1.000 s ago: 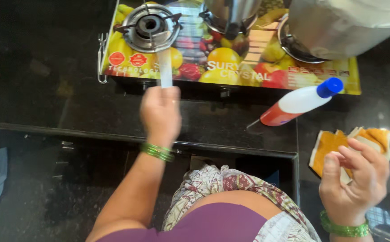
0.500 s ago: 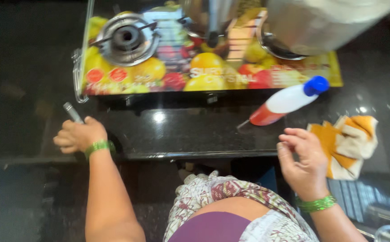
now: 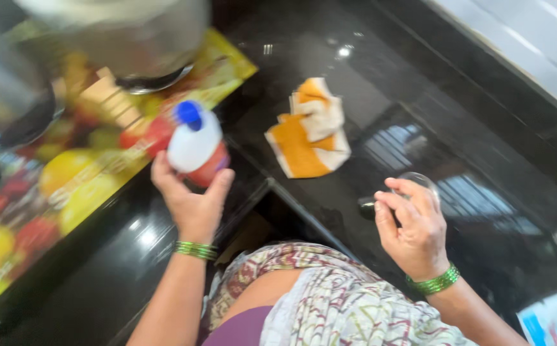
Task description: The person wipes a black kitchen countertop and a glass stovetop with a cloth. They remove a metal grate from the burner, wipe around it, and then replace it. The person also moves a red basin of utensils and a small metal bowl while continuing to wipe the countertop.
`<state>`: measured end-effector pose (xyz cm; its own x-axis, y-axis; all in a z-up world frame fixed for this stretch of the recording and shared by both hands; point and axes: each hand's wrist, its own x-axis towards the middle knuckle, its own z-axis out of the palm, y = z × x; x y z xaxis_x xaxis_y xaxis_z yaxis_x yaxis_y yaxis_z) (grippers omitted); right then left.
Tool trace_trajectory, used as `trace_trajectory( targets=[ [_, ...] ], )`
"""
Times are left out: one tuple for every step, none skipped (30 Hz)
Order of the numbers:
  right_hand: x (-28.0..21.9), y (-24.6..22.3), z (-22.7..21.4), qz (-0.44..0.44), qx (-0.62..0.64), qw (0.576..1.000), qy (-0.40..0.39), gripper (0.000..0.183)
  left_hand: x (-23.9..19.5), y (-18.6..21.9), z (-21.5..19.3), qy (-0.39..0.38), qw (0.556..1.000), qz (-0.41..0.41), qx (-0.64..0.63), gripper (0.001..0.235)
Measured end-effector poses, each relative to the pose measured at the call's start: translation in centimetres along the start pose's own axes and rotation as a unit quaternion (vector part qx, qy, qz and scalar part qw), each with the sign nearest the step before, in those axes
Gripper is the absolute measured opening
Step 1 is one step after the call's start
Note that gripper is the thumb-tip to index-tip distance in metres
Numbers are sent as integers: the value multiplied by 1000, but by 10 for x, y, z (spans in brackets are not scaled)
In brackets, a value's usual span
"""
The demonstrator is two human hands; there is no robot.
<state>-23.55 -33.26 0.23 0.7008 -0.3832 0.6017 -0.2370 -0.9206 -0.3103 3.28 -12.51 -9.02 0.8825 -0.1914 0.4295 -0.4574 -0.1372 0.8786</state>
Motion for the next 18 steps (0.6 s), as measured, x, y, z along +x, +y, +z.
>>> trace_trajectory(
  targets=[
    [-6, 9, -7, 17, -38, 999, 17, 22, 5, -7, 9, -2, 999, -40, 10, 93],
    [-13, 17, -15, 44, -49, 998, 24, 22, 11, -13, 14, -6, 997, -79, 22, 85],
    [-20, 25, -22, 70, -60, 995, 33, 22, 16, -18, 18, 6, 997, -31, 67, 81],
    [-25, 32, -29, 96, -71, 992, 42, 22, 19, -21, 21, 20, 994, 19, 110, 77],
    [-30, 40, -35, 108, -78, 990, 49, 22, 22, -23, 27, 26, 999, -21, 30, 72],
    [-35, 45, -39, 120, -85, 988, 56, 21, 24, -23, 35, 29, 996, -63, -49, 67],
    [-39, 49, -44, 130, -91, 985, 62, 21, 25, -20, 41, 2, 997, -52, -54, 66],
    [-41, 51, -48, 136, -90, 984, 73, 21, 25, -14, 47, -25, 997, -42, -59, 66],
    [-39, 55, -51, 138, -88, 983, 86, 21, 29, -6, 59, -48, 996, -29, -65, 65],
    [-35, 59, -53, 140, -87, 981, 98, 21, 33, 6, 74, -79, 994, -21, -65, 64],
    [-29, 64, -55, 135, -75, 982, 106, 21, 34, 20, 90, -108, 992, -14, -67, 64],
    [-23, 69, -56, 129, -64, 983, 114, 21, 35, 37, 107, -137, 988, -7, -67, 63],
    [-17, 75, -59, 122, -53, 984, 121, 21, 35, 56, 129, -177, 976, -17, -126, 64],
    [-10, 81, -61, 118, -36, 985, 122, 26, 36, 77, 155, -217, 959, -27, -183, 65],
    [-4, 89, -64, 113, -19, 986, 123, 32, 36, 99, 176, -264, 942, -6, -205, 66],
    [2, 98, -67, 108, -2, 986, 123, 38, 35, 122, 198, -310, 923, 16, -226, 67],
    [8, 108, -69, 126, 33, 983, 126, 48, 32, 144, 222, -346, 905, 67, -239, 67],
    [14, 119, -72, 143, 69, 979, 130, 57, 28, 166, 245, -380, 882, 119, -251, 67]
  ],
)
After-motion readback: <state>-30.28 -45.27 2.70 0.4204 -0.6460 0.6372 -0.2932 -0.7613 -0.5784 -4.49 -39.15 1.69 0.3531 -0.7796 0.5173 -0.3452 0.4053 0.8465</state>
